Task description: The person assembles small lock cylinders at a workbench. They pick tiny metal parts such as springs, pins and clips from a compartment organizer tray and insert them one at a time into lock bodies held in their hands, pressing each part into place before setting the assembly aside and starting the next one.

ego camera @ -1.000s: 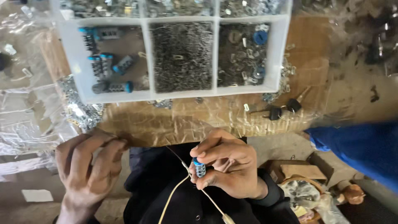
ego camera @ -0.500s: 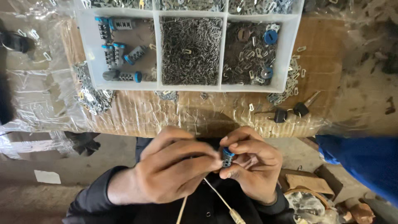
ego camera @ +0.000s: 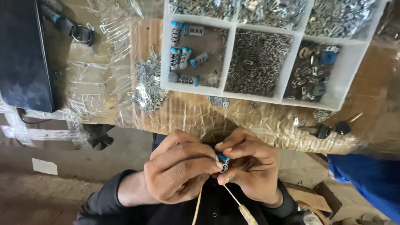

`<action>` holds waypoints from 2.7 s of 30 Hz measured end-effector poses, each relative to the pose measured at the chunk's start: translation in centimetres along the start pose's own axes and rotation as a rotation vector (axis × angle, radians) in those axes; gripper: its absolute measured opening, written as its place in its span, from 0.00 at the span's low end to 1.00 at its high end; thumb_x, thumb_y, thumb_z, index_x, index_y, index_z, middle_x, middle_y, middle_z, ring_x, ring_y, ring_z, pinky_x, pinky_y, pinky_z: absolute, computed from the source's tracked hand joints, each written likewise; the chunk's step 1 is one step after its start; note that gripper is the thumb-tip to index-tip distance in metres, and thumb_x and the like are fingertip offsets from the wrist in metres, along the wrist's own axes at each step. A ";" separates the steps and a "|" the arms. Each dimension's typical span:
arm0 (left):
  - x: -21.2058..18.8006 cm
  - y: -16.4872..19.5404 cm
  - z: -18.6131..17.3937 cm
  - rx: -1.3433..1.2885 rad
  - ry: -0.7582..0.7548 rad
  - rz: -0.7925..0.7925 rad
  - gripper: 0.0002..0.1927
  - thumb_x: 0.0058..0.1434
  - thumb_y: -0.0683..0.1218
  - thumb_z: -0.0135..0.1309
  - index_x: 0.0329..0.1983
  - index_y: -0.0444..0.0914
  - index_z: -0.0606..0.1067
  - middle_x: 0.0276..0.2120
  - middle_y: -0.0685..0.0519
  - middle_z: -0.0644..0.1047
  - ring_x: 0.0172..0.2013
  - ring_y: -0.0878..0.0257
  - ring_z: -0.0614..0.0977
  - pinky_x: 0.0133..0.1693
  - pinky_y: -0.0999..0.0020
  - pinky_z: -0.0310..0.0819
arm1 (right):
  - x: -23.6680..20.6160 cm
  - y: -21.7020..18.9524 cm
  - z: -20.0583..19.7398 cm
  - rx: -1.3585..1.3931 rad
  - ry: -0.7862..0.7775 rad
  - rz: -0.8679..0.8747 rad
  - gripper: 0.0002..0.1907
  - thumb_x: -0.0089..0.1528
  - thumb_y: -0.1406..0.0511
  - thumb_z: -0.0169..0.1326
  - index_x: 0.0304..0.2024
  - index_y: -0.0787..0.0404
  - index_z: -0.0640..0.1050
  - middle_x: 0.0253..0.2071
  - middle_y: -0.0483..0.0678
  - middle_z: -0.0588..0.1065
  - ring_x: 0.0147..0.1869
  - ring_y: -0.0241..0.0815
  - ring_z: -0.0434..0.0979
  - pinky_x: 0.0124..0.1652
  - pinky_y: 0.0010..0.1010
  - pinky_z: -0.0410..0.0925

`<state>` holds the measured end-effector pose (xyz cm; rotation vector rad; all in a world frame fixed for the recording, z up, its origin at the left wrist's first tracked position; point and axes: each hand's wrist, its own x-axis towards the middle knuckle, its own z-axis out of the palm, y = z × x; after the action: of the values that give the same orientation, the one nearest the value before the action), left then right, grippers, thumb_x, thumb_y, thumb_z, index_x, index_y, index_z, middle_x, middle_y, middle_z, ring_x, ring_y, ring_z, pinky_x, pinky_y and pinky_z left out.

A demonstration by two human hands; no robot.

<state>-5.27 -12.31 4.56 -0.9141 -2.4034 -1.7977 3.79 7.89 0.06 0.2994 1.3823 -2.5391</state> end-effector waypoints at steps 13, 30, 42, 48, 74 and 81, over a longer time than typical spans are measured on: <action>-2.2 -1.3 0.6 0.040 -0.110 -0.120 0.22 0.64 0.43 0.71 0.59 0.41 0.76 0.46 0.54 0.72 0.43 0.62 0.79 0.44 0.68 0.75 | 0.3 -1.0 -0.3 -0.164 0.041 -0.048 0.20 0.56 0.73 0.71 0.50 0.69 0.81 0.51 0.57 0.75 0.55 0.46 0.81 0.48 0.30 0.81; -1.7 -1.4 0.5 0.519 -0.348 -0.009 0.16 0.55 0.40 0.65 0.48 0.38 0.81 0.50 0.48 0.75 0.53 0.51 0.78 0.50 0.56 0.77 | -2.7 -2.8 -3.7 0.017 0.130 -0.125 0.22 0.57 0.80 0.69 0.53 0.70 0.79 0.54 0.62 0.74 0.48 0.51 0.84 0.45 0.39 0.84; -0.7 -2.0 1.0 0.622 -0.376 0.086 0.19 0.59 0.50 0.61 0.53 0.40 0.81 0.49 0.49 0.75 0.52 0.52 0.75 0.49 0.58 0.75 | -1.8 -3.5 -3.2 -0.031 0.120 -0.186 0.17 0.59 0.77 0.70 0.49 0.69 0.80 0.51 0.59 0.74 0.44 0.47 0.83 0.39 0.34 0.82; -1.0 -3.6 -0.4 0.443 -0.327 0.248 0.11 0.59 0.42 0.63 0.44 0.34 0.79 0.47 0.46 0.80 0.51 0.51 0.81 0.49 0.59 0.79 | -0.7 -2.4 -3.1 -0.003 0.154 -0.140 0.19 0.58 0.77 0.69 0.51 0.70 0.79 0.53 0.60 0.74 0.47 0.49 0.83 0.39 0.37 0.82; 3.2 1.4 3.5 -0.076 -0.164 -0.224 0.16 0.52 0.29 0.59 0.43 0.34 0.78 0.39 0.43 0.76 0.38 0.55 0.82 0.36 0.64 0.78 | -0.9 -3.2 -3.8 -0.089 0.091 -0.138 0.21 0.61 0.76 0.68 0.56 0.68 0.78 0.57 0.59 0.72 0.50 0.44 0.82 0.45 0.31 0.80; 1.7 -0.1 4.1 0.169 -0.201 0.239 0.16 0.59 0.37 0.66 0.48 0.30 0.74 0.42 0.44 0.77 0.41 0.52 0.81 0.42 0.60 0.80 | -1.2 -3.6 -3.5 -0.316 0.145 -0.156 0.16 0.60 0.73 0.68 0.49 0.69 0.81 0.53 0.58 0.75 0.49 0.37 0.81 0.43 0.20 0.76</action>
<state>-5.41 -7.96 3.63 -1.3510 -2.3843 -1.4607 4.10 12.86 1.38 0.3328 1.9009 -2.4028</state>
